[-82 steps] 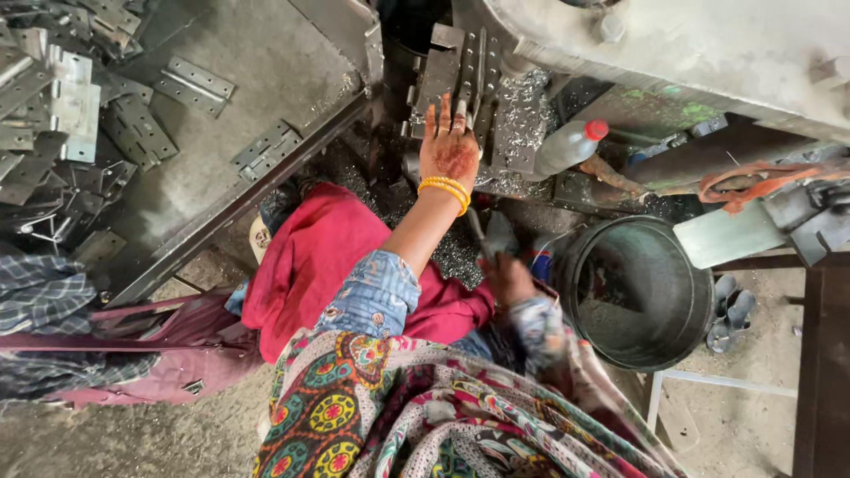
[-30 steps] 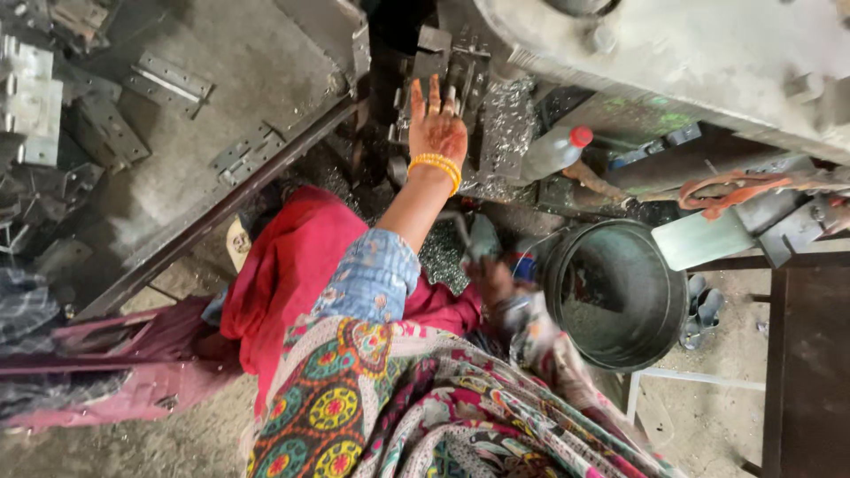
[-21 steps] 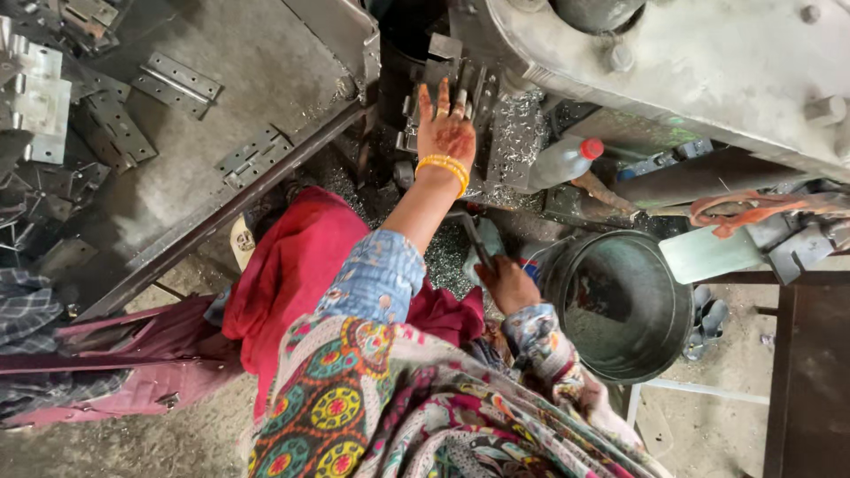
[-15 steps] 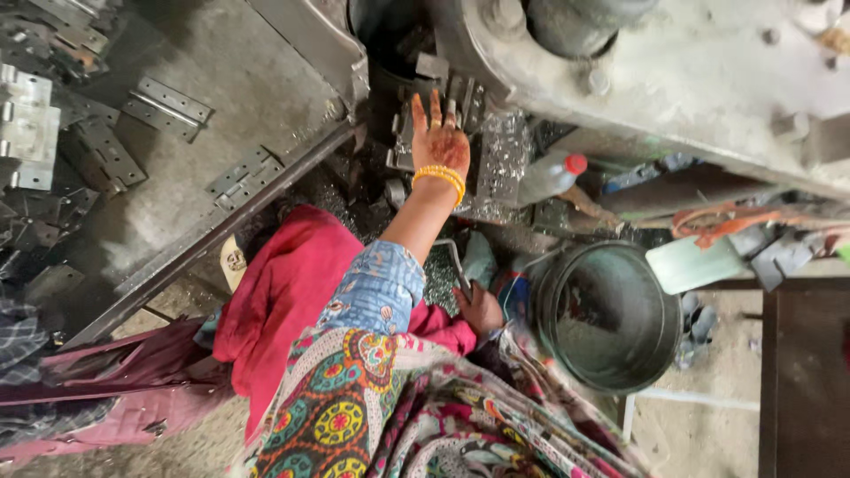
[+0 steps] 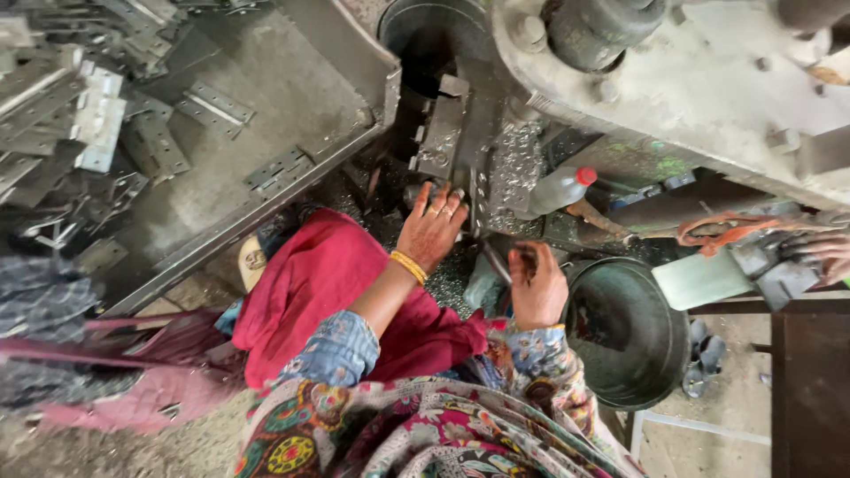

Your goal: The person places metal parts into a press machine, operates the machine with a lever, and removes the finished pieces into a container.

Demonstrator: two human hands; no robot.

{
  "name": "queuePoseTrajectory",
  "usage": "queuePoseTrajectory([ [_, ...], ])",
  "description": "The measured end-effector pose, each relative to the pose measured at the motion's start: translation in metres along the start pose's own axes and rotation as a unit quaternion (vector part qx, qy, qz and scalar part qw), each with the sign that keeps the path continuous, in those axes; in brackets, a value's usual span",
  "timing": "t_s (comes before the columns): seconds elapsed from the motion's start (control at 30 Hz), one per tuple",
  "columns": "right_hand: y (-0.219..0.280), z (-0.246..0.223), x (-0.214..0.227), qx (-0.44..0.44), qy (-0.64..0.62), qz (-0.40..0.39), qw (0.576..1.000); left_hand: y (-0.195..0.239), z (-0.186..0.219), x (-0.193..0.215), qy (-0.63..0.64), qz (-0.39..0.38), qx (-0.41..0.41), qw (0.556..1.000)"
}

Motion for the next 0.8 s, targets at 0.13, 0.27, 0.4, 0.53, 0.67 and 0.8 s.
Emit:
queuePoseTrajectory([
  [0.13, 0.001, 0.003, -0.006, 0.021, 0.022, -0.021, 0.999, -0.019, 0.004, 0.046, 0.132, 0.111, -0.029, 0.985],
  [0.27, 0.004, 0.015, -0.011, 0.02, 0.042, -0.017, 0.999, -0.098, 0.038, 0.067, 0.002, 0.063, 0.052, 0.997],
  [0.4, 0.006, 0.022, -0.015, 0.019, 0.042, -0.055, 0.997, -0.091, 0.033, 0.019, -0.026, -0.065, 0.12, 0.99],
  [0.53, 0.002, 0.031, -0.025, -0.049, 0.031, -0.117, 0.992, -0.064, -0.003, -0.023, 0.082, -0.056, 0.172, 0.98],
  [0.67, -0.007, 0.03, -0.039, -0.025, 0.016, -0.17, 0.985, -0.033, -0.003, -0.045, 0.007, -0.124, 0.12, 0.985],
  [0.8, 0.005, 0.068, -0.054, -0.037, -0.001, -0.221, 0.975, -0.067, 0.003, -0.039, -0.101, -0.178, 0.125, 0.971],
])
Point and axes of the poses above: each hand's wrist, its own y-axis away from the middle knuckle, its own x-axis out of the back of the hand, z = x × y, the point moved 7 cm from there along -y, towards the middle knuckle, and after that the axes turned 5 degrees about x, right-handed, at the moved point
